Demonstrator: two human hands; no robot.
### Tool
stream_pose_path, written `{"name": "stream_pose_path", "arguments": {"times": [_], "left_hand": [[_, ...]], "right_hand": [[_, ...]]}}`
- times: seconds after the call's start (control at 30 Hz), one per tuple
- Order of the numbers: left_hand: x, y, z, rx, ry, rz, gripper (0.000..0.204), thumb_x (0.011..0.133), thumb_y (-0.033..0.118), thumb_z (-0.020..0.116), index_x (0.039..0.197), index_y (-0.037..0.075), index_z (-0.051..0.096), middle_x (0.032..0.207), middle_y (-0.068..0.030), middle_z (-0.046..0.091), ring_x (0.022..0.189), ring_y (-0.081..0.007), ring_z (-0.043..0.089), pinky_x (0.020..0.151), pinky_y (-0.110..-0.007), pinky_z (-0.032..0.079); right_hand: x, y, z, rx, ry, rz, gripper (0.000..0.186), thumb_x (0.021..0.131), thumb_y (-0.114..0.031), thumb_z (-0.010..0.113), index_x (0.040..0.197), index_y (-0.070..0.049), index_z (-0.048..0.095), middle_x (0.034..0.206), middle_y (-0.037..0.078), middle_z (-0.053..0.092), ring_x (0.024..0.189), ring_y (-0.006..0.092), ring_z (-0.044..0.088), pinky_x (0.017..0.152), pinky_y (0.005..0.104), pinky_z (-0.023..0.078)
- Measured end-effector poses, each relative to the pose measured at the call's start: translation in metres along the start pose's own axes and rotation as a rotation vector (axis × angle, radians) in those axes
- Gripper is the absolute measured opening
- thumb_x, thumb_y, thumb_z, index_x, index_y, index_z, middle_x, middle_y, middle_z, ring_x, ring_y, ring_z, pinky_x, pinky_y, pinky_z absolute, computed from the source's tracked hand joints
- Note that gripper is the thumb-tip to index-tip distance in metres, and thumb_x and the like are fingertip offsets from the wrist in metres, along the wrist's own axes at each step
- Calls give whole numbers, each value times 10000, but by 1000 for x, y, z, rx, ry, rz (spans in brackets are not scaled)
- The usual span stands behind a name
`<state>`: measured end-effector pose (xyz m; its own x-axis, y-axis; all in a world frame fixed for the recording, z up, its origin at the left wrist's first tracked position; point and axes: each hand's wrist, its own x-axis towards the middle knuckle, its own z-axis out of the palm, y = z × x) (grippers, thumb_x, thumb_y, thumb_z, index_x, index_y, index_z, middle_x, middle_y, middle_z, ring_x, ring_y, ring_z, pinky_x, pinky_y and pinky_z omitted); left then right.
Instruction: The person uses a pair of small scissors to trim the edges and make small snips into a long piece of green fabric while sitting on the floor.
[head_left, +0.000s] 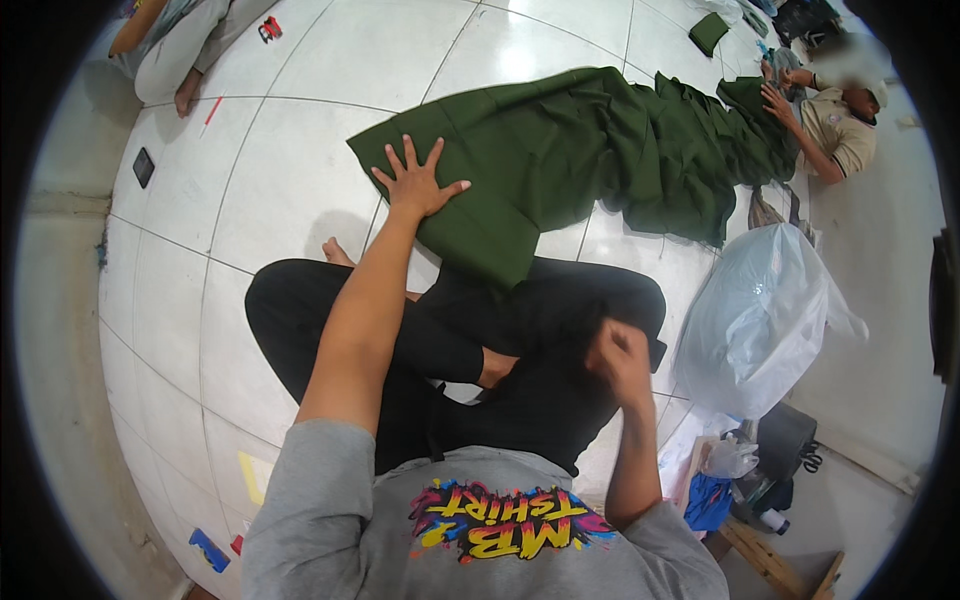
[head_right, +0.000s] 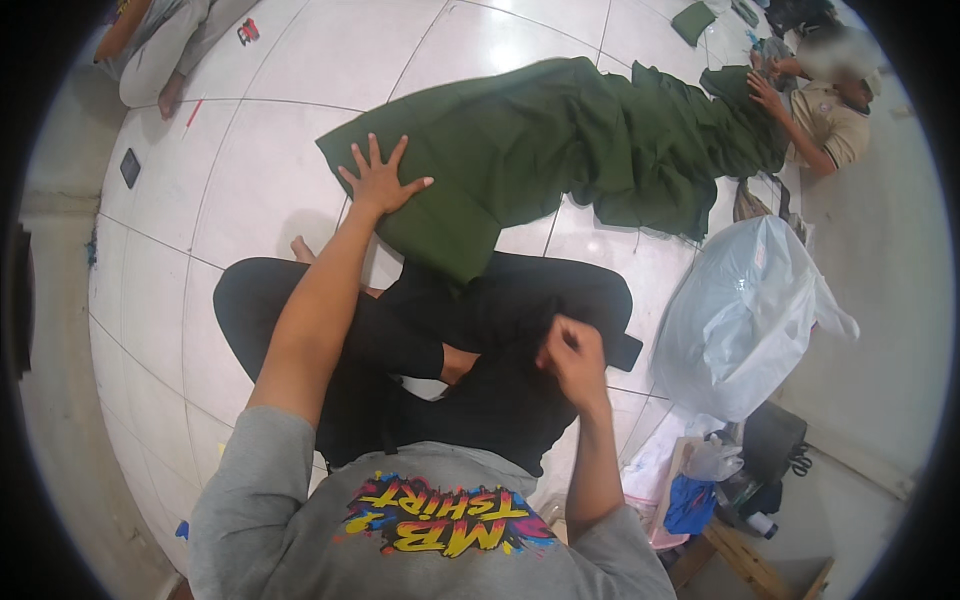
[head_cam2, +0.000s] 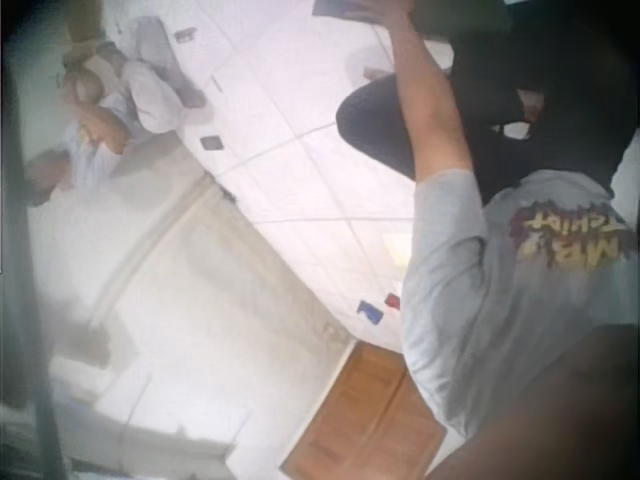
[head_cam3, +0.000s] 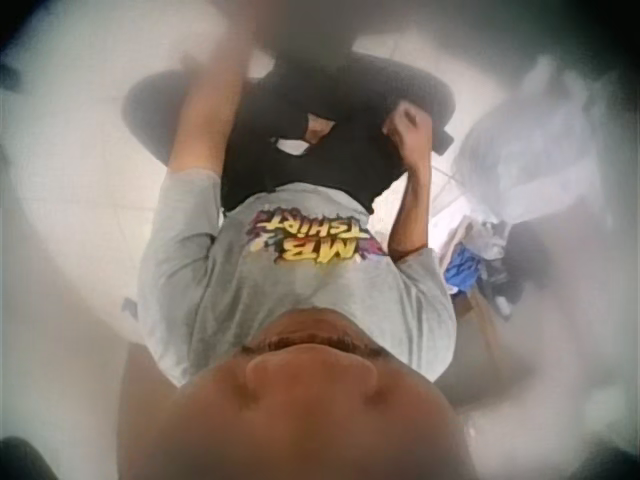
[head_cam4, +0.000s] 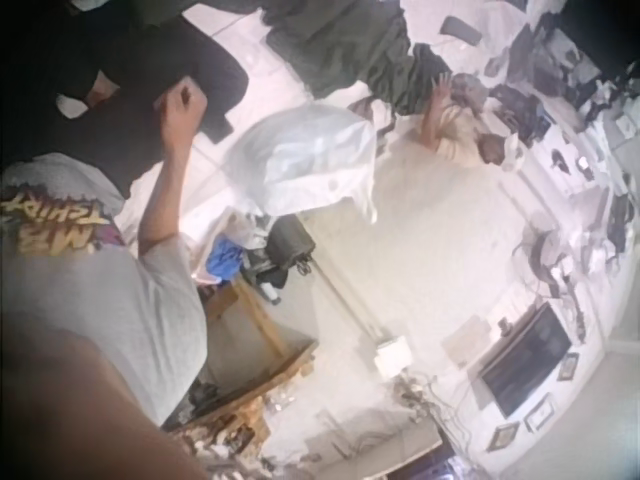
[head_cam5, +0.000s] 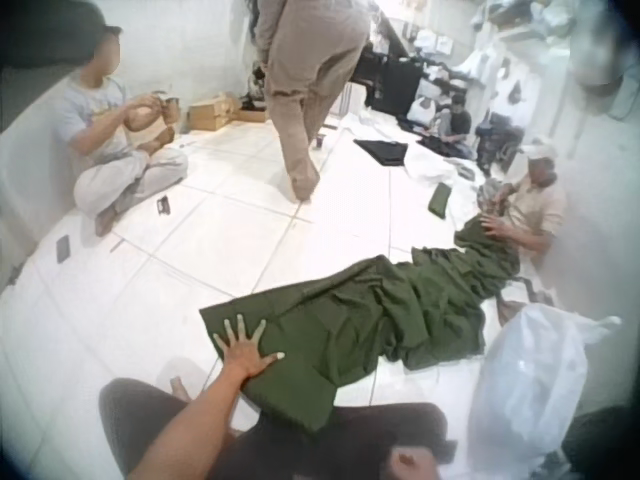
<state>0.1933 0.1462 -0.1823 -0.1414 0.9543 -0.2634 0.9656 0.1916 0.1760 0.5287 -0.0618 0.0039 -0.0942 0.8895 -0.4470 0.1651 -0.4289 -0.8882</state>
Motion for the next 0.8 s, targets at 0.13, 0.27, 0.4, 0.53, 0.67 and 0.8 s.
{"name": "stream_pose_path", "arguments": {"times": [0.13, 0.27, 0.4, 0.53, 0.67, 0.8], "left_hand": [[7, -8, 3, -38, 41, -10, 1080, 729, 933, 500, 1613, 416, 158, 1691, -204, -11, 1525, -512, -58, 1116, -794, 31], [9, -11, 7, -40, 60, -22, 1084, 720, 931, 518, 1610, 423, 168, 1693, -198, -4, 1526, -511, -59, 1116, -794, 27], [10, -8, 6, -49, 61, -20, 1083, 717, 927, 529, 1609, 426, 172, 1695, -192, 0, 1528, -507, -57, 1120, -790, 34], [13, -7, 8, -67, 58, -25, 1111, 695, 937, 538, 1610, 407, 197, 1698, -183, 6, 1534, -493, -55, 1118, -787, 17], [11, -16, 9, -57, 53, -42, 1104, 713, 919, 547, 1615, 387, 196, 1697, -187, 15, 1533, -497, -48, 1120, -786, 27], [9, -7, 1, -60, 21, -46, 1098, 726, 899, 562, 1618, 371, 198, 1695, -196, 18, 1536, -491, -46, 1126, -779, 26]], "right_hand": [[-77, 12, -79, -174, 55, 219, 265, 912, -123, 561, 656, -66, 520, 601, 15, 564, 531, 78, 513, 482, 233, 370], [-164, 71, -185, -395, 454, 474, 213, 844, -138, 614, 689, 7, 598, 608, 65, 611, 541, 168, 574, 505, 299, 428], [-253, 136, -261, -1143, 729, 305, 175, 777, -95, 565, 644, 17, 547, 562, 164, 564, 511, 324, 548, 532, 419, 452], [-287, 146, -271, -1255, 682, 434, 216, 784, -135, 592, 782, 81, 602, 689, 296, 606, 648, 519, 571, 663, 535, 476], [-146, 56, -132, -918, 391, 180, 150, 834, -81, 604, 875, 63, 594, 780, 223, 618, 713, 286, 620, 676, 383, 476], [-19, -24, 29, -660, 230, -432, 170, 885, -162, 743, 911, -11, 669, 849, 136, 672, 709, 276, 676, 646, 356, 539]]}}
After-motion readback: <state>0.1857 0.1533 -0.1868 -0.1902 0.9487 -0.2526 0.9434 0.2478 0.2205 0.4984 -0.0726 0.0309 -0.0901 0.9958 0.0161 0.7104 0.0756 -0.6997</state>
